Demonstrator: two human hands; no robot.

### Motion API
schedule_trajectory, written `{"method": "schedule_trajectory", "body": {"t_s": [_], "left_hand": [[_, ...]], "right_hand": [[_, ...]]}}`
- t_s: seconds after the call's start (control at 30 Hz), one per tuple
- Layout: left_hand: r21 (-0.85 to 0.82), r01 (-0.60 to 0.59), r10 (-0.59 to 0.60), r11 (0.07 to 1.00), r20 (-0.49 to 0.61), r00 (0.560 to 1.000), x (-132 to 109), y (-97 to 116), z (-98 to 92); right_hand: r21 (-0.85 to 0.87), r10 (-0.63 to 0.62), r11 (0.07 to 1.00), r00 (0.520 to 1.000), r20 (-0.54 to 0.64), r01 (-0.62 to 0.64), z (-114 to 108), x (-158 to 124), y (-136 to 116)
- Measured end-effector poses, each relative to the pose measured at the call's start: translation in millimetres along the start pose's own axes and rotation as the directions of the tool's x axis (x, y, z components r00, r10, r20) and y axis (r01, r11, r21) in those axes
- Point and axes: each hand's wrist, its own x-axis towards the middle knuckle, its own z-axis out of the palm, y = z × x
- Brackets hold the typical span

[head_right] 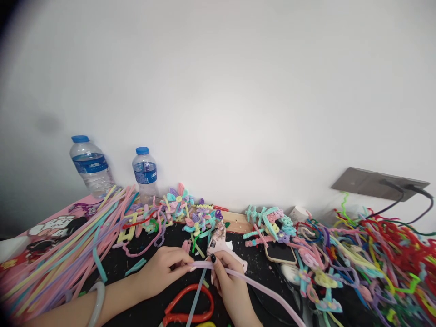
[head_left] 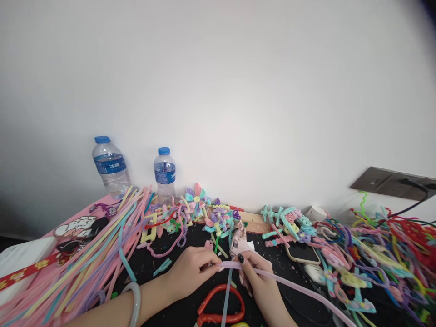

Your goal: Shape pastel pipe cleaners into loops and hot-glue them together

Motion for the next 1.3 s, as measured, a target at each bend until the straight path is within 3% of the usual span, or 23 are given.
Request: {"method": "schedule_trajectory", "body": {"t_s": [0.4,1.3], "left_hand": [[-0.038,0.069,-0.069,0.997,0.003,0.998,-1.0,-3.1,3.0],[-0.036,0.083,-0.083,0.996,0.007,0.997,0.1,-2.5,2.3]], "right_hand": [[0.003,-0.033,0.999,0.999,-0.012,0.033,-0.6,-1.1,2.2],[-0.011,-0.026,1.0,1.0,-0.015,0.025,-0.1,0.5,2.1]]}}
